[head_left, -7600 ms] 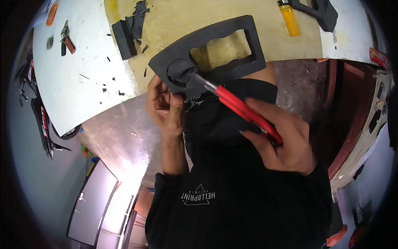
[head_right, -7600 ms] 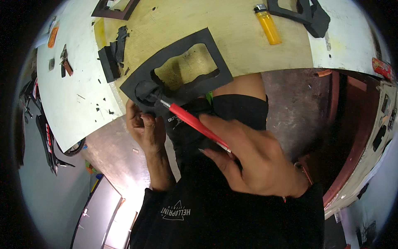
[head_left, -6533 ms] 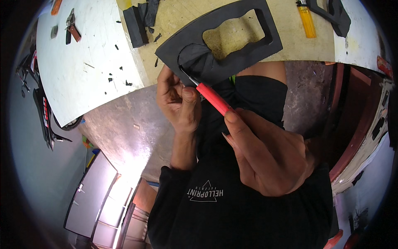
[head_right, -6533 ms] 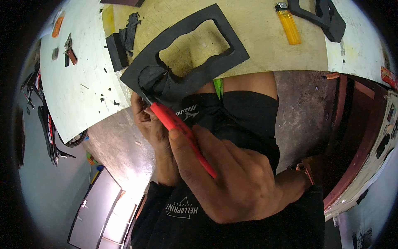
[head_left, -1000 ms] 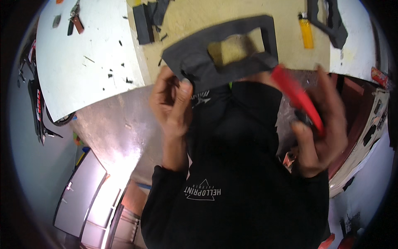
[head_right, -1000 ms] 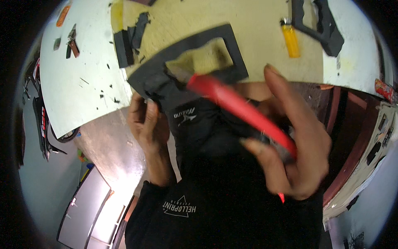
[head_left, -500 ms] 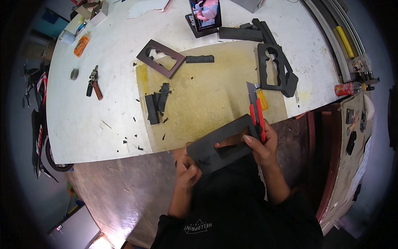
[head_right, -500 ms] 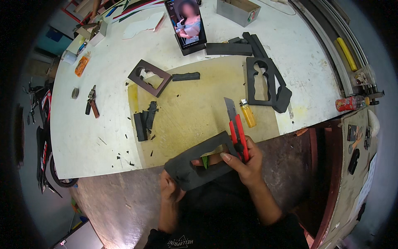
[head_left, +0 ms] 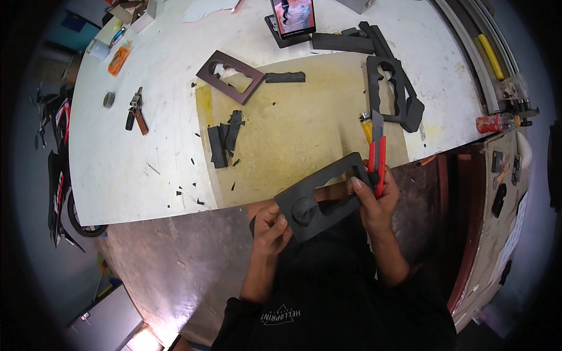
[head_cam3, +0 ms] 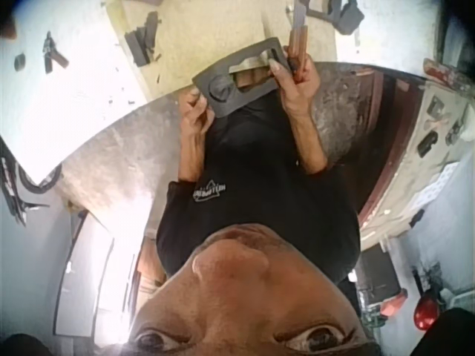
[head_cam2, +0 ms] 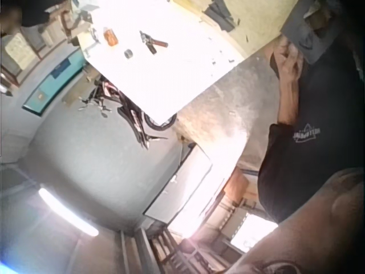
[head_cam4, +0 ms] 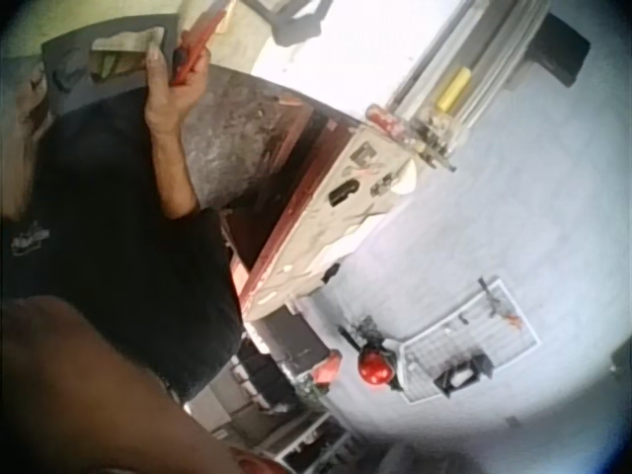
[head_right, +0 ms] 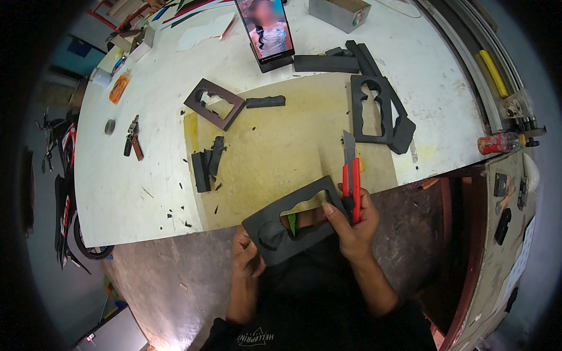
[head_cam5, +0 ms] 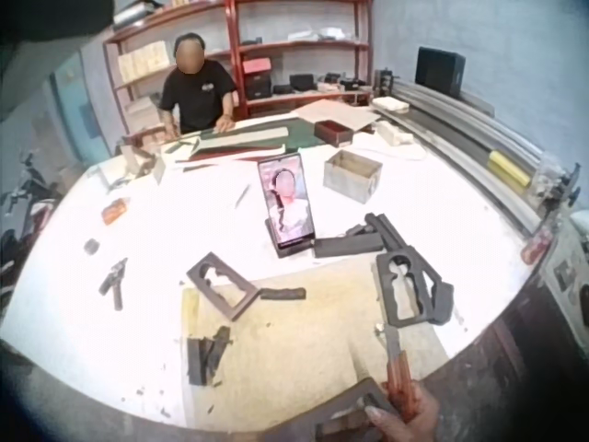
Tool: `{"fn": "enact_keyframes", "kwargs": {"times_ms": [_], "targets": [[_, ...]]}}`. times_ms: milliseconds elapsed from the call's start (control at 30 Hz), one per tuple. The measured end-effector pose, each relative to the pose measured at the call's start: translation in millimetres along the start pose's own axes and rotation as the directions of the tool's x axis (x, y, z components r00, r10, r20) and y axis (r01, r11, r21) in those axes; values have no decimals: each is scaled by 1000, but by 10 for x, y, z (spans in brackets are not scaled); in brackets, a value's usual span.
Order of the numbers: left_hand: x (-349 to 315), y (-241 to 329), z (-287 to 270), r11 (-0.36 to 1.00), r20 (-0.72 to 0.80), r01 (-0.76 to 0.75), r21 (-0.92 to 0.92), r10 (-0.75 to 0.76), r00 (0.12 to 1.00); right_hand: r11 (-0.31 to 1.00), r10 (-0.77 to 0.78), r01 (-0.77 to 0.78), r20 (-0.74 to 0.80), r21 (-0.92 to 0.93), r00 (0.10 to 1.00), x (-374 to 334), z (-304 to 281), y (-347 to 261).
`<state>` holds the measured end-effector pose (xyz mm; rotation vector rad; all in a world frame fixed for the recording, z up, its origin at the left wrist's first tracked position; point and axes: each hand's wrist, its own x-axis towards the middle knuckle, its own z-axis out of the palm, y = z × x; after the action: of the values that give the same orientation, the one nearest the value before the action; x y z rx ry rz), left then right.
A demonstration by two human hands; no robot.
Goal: The person uses a red utility knife to cut and trim a black foam frame on a white workbench. They repeatedly cut along the inner and outer edges, remove small foam pieces, and rotate the frame to access different sides.
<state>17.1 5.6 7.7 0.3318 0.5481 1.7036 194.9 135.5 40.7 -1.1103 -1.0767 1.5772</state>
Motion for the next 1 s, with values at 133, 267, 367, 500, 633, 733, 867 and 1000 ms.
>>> {"fn": "enact_keyframes", "kwargs": {"times_ms": [133, 267, 367, 500, 633, 733, 867, 1000], "targets": [[-32, -21, -44, 993, -50, -35, 110, 40, 998, 979, -112, 104, -40, -176, 993, -20, -60, 53], [-114, -7, -110, 996, -71, 75, 56, -71, 995, 962, -136, 111, -84, -250, 987, -58, -20, 19], [-91, -60, 23, 999, -70, 40, 29, -38, 997, 966, -153, 129, -97, -222, 983, -48, 85, -2], [37, -85, 94, 1000, 46, -4, -23, 5, 999, 968, -168, 143, -109, -205, 980, -47, 142, 13], [9, -133, 0, 998, -34, -10, -66, 8, 999, 952, -200, 158, -141, -262, 970, -59, 143, 27], [-28, -145, -29, 998, -104, -50, -46, 45, 994, 907, -277, 218, -121, -360, 953, -80, 92, 80], [-48, -134, -41, 991, -152, -20, -135, -1, 988, 873, -322, 261, -83, -412, 943, -117, 124, 25], [-90, -226, -113, 933, -201, -20, -358, -57, 978, 841, -395, 337, -54, -423, 917, -168, 205, -62]]}}
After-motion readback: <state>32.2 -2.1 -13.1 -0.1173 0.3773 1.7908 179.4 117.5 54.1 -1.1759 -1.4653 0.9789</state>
